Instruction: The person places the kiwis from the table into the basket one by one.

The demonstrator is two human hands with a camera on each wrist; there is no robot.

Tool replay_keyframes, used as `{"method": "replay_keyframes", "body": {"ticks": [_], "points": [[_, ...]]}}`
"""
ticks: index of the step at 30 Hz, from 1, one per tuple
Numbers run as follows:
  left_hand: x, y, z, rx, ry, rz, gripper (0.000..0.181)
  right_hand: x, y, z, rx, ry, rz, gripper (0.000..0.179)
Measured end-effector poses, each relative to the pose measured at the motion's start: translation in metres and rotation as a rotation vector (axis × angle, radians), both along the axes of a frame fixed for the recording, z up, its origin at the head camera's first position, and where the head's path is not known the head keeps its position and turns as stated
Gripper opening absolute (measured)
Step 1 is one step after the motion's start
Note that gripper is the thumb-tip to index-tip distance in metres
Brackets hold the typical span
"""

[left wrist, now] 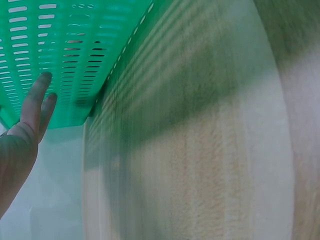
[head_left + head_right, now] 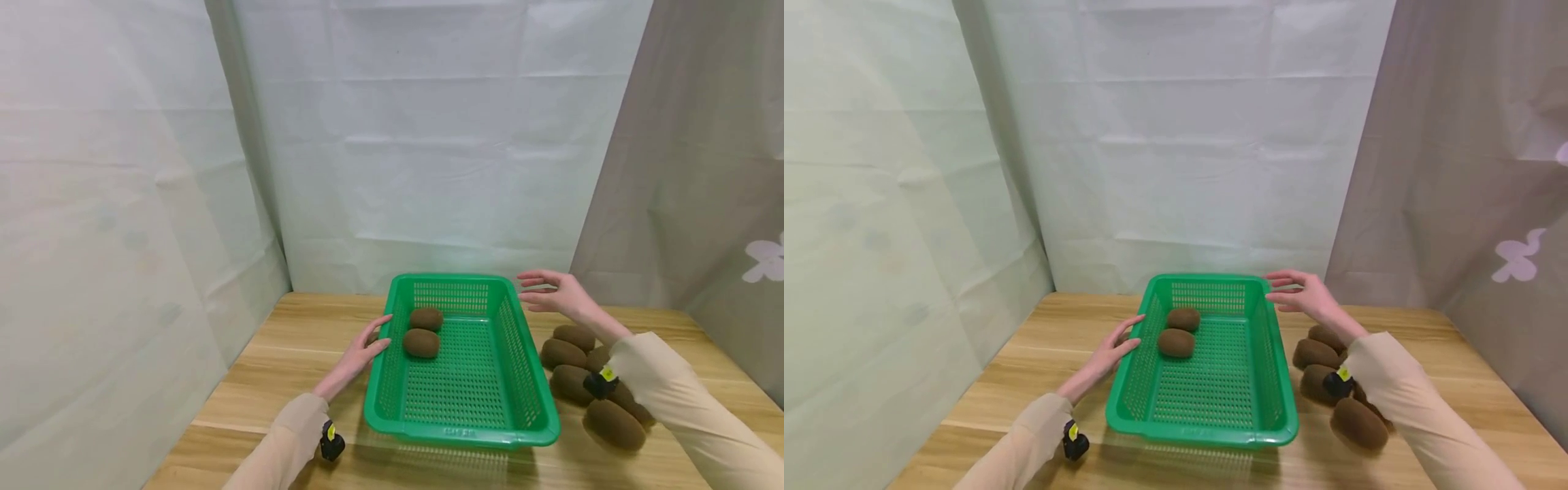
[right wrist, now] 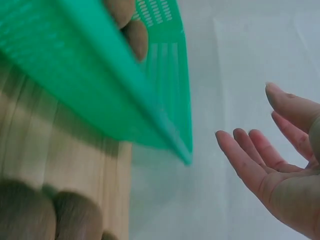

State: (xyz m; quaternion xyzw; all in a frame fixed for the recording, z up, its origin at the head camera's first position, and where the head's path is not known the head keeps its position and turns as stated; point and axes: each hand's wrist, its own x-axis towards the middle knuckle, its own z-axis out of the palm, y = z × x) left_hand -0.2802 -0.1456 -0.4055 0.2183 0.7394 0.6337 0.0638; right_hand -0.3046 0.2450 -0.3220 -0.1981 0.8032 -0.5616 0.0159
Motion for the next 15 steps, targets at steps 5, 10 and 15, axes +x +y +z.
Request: {"method": "replay_keyframes", "body": {"ticks": [5,10,15], "points": [[-0.001,-0.002,0.000,0.003,0.005,-0.003,0.051,0.005,0.019,-0.005,0.018,0.024,-0.024,0.051],[-0.002,-0.001,0.000,-0.016,0.011,-0.006,0.051,0.009,0.038,-0.012,0.063,0.053,-0.046,0.050],[-0.008,-0.002,-0.007,-0.001,0.030,-0.008,0.050,0.014,0.062,-0.021,0.089,0.053,-0.068,0.050]]}}
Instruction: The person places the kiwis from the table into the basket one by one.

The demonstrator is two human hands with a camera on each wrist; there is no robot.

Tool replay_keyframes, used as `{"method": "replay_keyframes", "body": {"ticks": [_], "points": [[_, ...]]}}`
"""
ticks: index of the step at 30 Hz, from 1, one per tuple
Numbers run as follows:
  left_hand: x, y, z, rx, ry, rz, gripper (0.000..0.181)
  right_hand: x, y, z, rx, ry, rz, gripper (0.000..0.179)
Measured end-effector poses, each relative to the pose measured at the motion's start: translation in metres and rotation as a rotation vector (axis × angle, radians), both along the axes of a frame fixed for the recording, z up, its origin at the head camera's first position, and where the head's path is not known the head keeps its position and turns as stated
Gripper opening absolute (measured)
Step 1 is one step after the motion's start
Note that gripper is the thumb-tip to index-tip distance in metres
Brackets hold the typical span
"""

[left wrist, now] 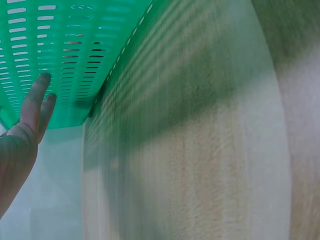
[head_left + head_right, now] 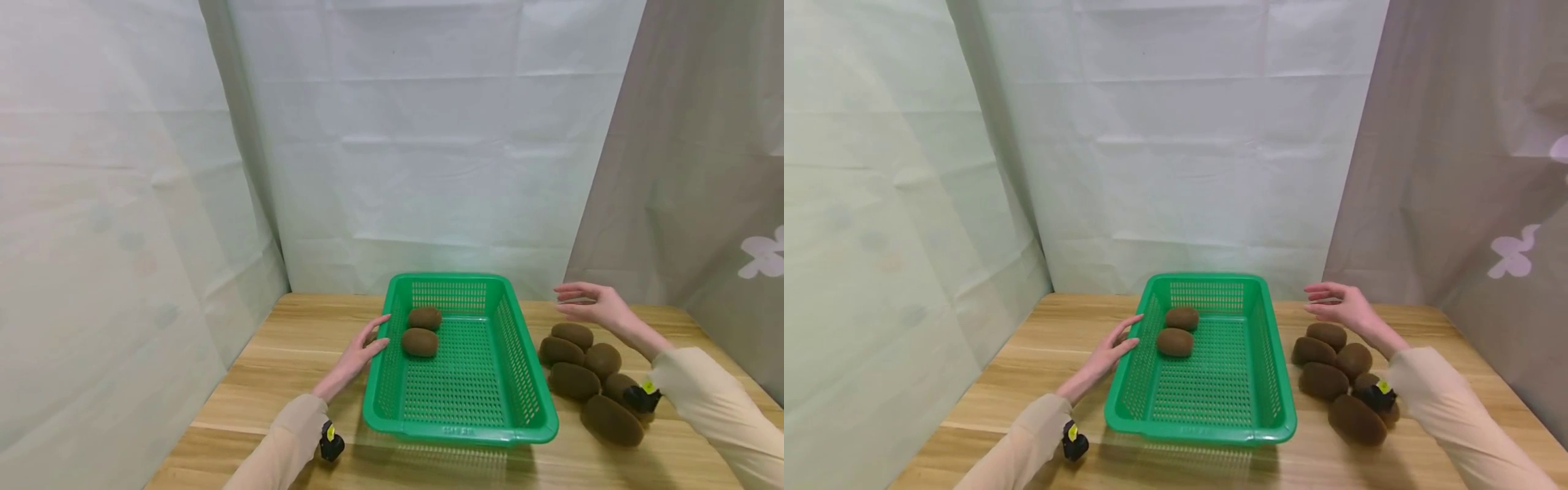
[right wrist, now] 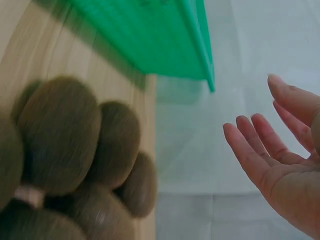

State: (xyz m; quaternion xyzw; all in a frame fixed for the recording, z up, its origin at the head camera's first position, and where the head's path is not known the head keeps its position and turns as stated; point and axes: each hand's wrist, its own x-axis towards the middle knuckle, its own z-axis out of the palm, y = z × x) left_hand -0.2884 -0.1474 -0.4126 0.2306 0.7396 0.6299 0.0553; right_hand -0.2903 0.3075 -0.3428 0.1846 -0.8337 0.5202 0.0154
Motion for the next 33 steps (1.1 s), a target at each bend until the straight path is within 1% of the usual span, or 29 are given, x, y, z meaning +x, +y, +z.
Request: {"method": "replay_keyframes", "body": {"ticks": [5,9,12,15,17,21,24,28,30,33], "points": [[-0.012,-0.002,-0.016,0.013,0.021,0.022,0.050,0.007,0.023,-0.009,0.060,0.030,-0.031,0.045],[-0.014,-0.002,-0.020,0.000,0.037,0.034,0.050,0.011,0.039,-0.017,0.047,0.008,-0.026,0.044],[-0.013,-0.003,-0.018,-0.004,0.033,0.032,0.049,0.014,0.050,-0.023,0.039,-0.015,-0.016,0.044],[-0.009,-0.002,-0.011,-0.001,0.017,0.019,0.050,0.015,0.061,-0.028,0.057,-0.029,-0.007,0.042],[-0.005,-0.002,-0.005,0.000,0.010,0.012,0.050,0.016,0.069,-0.032,0.081,-0.046,0.002,0.042],[0.005,0.000,0.007,-0.032,0.005,0.008,0.050,0.016,0.081,-0.041,0.156,-0.091,0.032,0.043],[0.008,0.001,0.009,-0.043,-0.008,0.009,0.050,0.015,0.088,-0.047,0.195,-0.105,0.074,0.044],[0.007,0.001,0.008,-0.040,-0.026,0.011,0.051,0.013,0.098,-0.055,0.188,-0.135,0.142,0.043],[0.006,0.001,0.007,-0.037,-0.027,0.014,0.051,0.010,0.102,-0.059,0.158,-0.153,0.190,0.041],[0.000,0.000,-0.002,-0.025,-0.039,0.020,0.051,0.007,0.106,-0.067,0.110,-0.170,0.238,0.039]]}}
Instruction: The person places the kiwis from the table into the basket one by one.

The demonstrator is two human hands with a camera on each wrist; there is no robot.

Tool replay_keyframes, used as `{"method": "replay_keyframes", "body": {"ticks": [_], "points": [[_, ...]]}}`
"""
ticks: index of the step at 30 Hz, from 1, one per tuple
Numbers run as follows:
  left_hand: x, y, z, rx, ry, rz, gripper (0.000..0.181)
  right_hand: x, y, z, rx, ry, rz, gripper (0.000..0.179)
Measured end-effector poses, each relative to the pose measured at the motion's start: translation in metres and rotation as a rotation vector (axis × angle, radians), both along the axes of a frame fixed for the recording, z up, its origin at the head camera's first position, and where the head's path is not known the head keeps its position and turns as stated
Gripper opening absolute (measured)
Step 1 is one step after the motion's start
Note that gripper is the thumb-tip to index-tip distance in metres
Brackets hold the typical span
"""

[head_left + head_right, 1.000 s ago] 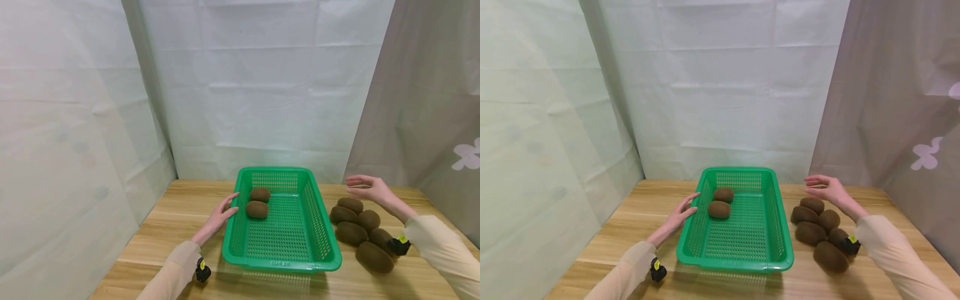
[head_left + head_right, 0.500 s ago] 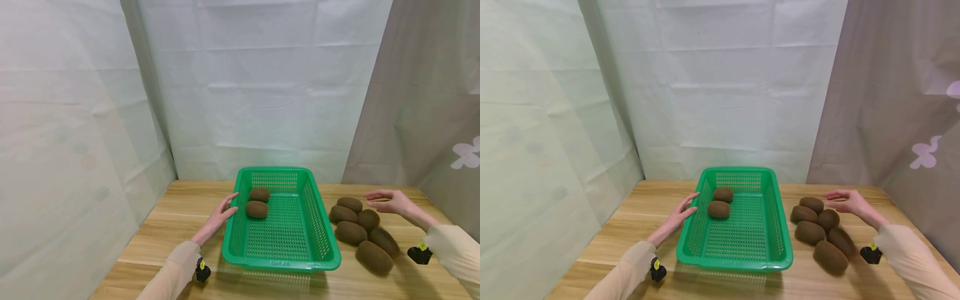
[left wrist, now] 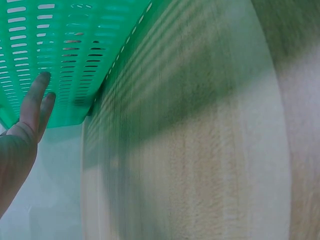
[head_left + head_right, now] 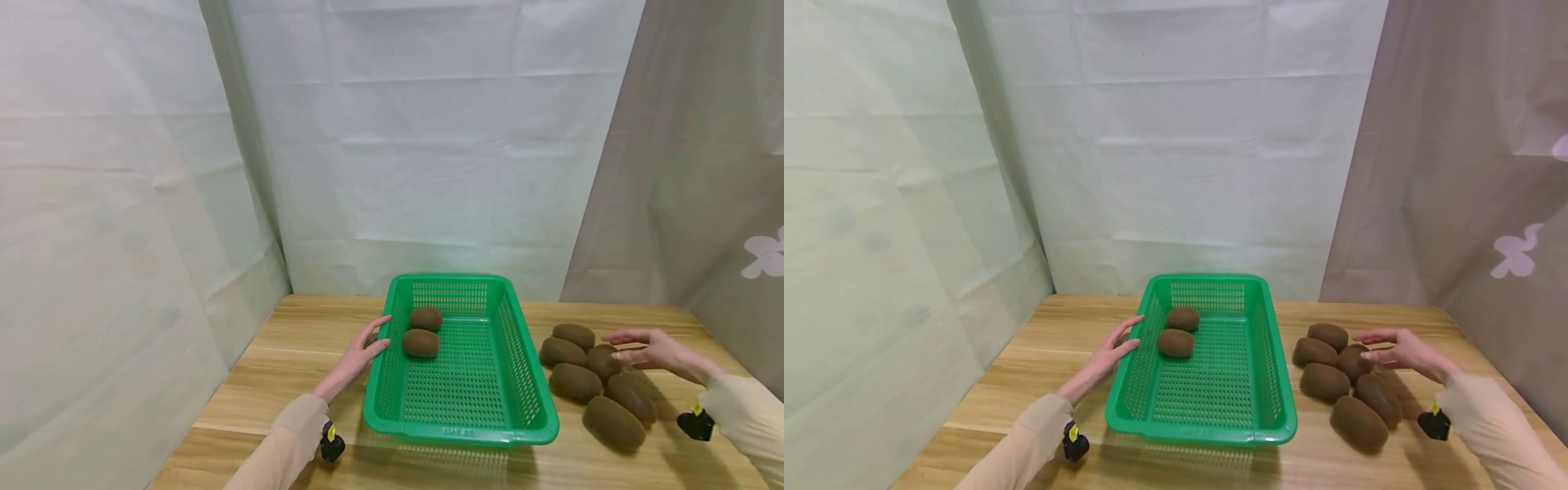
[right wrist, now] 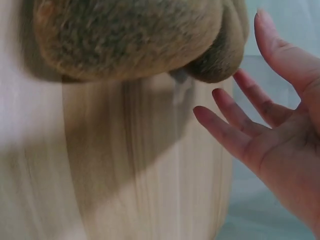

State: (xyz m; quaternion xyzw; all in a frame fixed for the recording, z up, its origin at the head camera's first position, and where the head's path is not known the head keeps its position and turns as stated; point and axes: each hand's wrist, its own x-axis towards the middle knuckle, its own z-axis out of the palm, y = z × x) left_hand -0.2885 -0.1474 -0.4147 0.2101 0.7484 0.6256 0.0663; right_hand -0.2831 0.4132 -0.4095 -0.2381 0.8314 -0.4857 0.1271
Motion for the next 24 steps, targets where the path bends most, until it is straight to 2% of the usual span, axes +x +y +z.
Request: {"method": "replay_keyframes", "body": {"ticks": [4,9,13,17,24], "points": [[-0.009,-0.002,-0.013,0.005,-0.004,0.018,0.051,-0.003,0.003,-0.008,-0.035,-0.007,0.053,0.039],[-0.009,-0.002,-0.016,-0.002,0.004,0.032,0.051,-0.006,0.002,-0.013,0.002,-0.006,0.087,0.042],[-0.007,-0.002,-0.013,0.009,-0.005,0.020,0.051,-0.007,-0.001,-0.015,0.019,0.015,0.105,0.042],[0.002,0.001,0.000,0.004,-0.020,0.009,0.051,-0.008,-0.002,-0.016,0.018,0.005,0.118,0.042],[0.004,0.001,0.004,0.006,0.002,0.006,0.051,-0.011,-0.003,-0.019,0.018,0.000,0.113,0.040]]}}
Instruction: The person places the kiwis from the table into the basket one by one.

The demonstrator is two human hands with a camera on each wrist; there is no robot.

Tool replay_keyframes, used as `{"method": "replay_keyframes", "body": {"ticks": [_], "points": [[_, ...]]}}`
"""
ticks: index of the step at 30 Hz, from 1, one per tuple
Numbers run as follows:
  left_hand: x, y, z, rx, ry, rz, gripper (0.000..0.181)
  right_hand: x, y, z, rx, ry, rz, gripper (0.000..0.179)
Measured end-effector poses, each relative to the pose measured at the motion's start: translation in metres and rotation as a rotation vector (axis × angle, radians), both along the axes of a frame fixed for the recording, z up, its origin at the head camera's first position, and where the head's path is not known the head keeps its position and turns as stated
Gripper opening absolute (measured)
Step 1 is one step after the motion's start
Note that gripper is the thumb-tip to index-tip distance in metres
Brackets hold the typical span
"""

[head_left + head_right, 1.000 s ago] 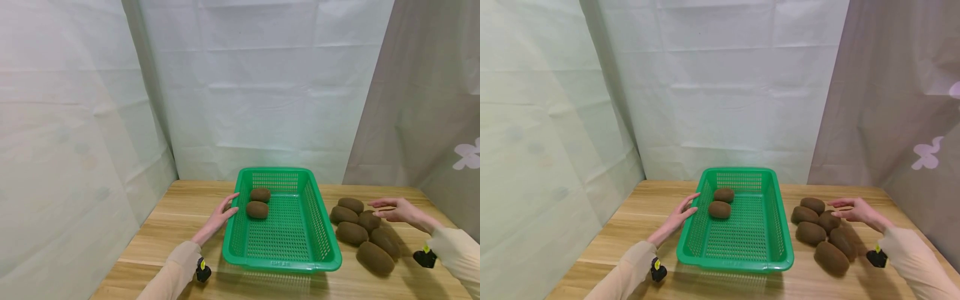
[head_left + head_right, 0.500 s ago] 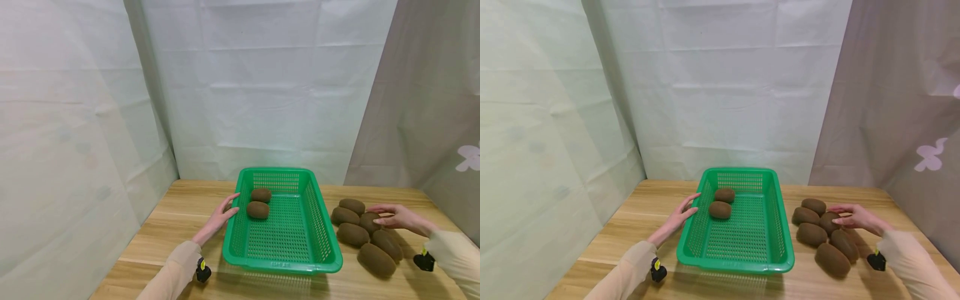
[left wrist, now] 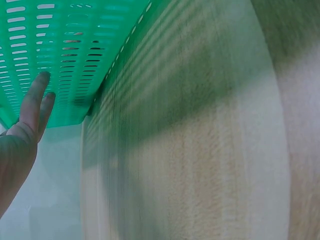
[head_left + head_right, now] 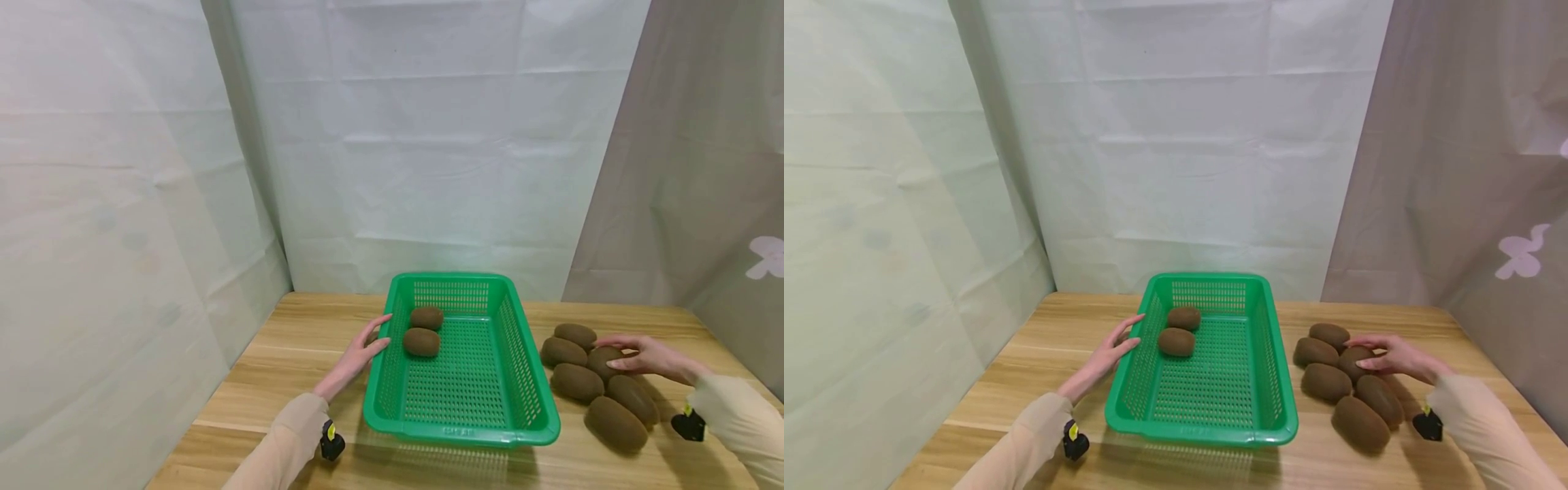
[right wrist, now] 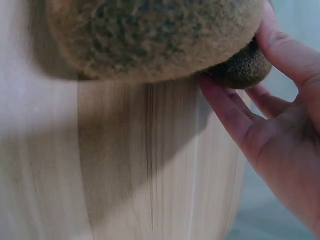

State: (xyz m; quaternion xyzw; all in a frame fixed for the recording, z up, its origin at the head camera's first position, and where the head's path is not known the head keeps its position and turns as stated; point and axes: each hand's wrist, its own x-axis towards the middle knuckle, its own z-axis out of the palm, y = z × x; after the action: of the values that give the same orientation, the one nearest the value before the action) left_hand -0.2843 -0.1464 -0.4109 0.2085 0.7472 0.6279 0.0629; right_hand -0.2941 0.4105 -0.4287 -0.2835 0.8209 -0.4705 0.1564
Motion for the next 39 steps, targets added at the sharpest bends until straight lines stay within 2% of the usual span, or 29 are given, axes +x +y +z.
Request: {"method": "replay_keyframes", "body": {"ticks": [2,11,15,21,26,32,39], "points": [[0.004,0.001,0.007,-0.002,0.000,-0.008,0.050,0.000,0.000,0.000,-0.013,-0.012,-0.013,0.038],[0.005,0.002,0.006,-0.005,-0.016,-0.018,0.051,0.007,-0.002,-0.001,-0.046,-0.081,-0.107,0.040],[0.005,0.002,0.005,0.007,-0.031,-0.028,0.051,0.010,0.000,0.000,-0.020,-0.057,-0.186,0.044],[0.003,0.002,0.005,0.038,0.000,-0.028,0.050,0.011,-0.001,0.009,-0.037,-0.061,-0.299,0.047],[0.001,0.002,0.004,0.047,0.003,-0.026,0.050,0.010,-0.010,0.021,-0.100,-0.096,-0.313,0.049],[0.001,0.002,0.004,0.068,-0.013,-0.038,0.050,0.006,-0.030,0.034,-0.126,-0.079,-0.319,0.045],[0.003,0.002,0.006,0.050,-0.022,-0.035,0.050,0.003,-0.053,0.051,-0.187,-0.073,-0.310,0.040]]}}
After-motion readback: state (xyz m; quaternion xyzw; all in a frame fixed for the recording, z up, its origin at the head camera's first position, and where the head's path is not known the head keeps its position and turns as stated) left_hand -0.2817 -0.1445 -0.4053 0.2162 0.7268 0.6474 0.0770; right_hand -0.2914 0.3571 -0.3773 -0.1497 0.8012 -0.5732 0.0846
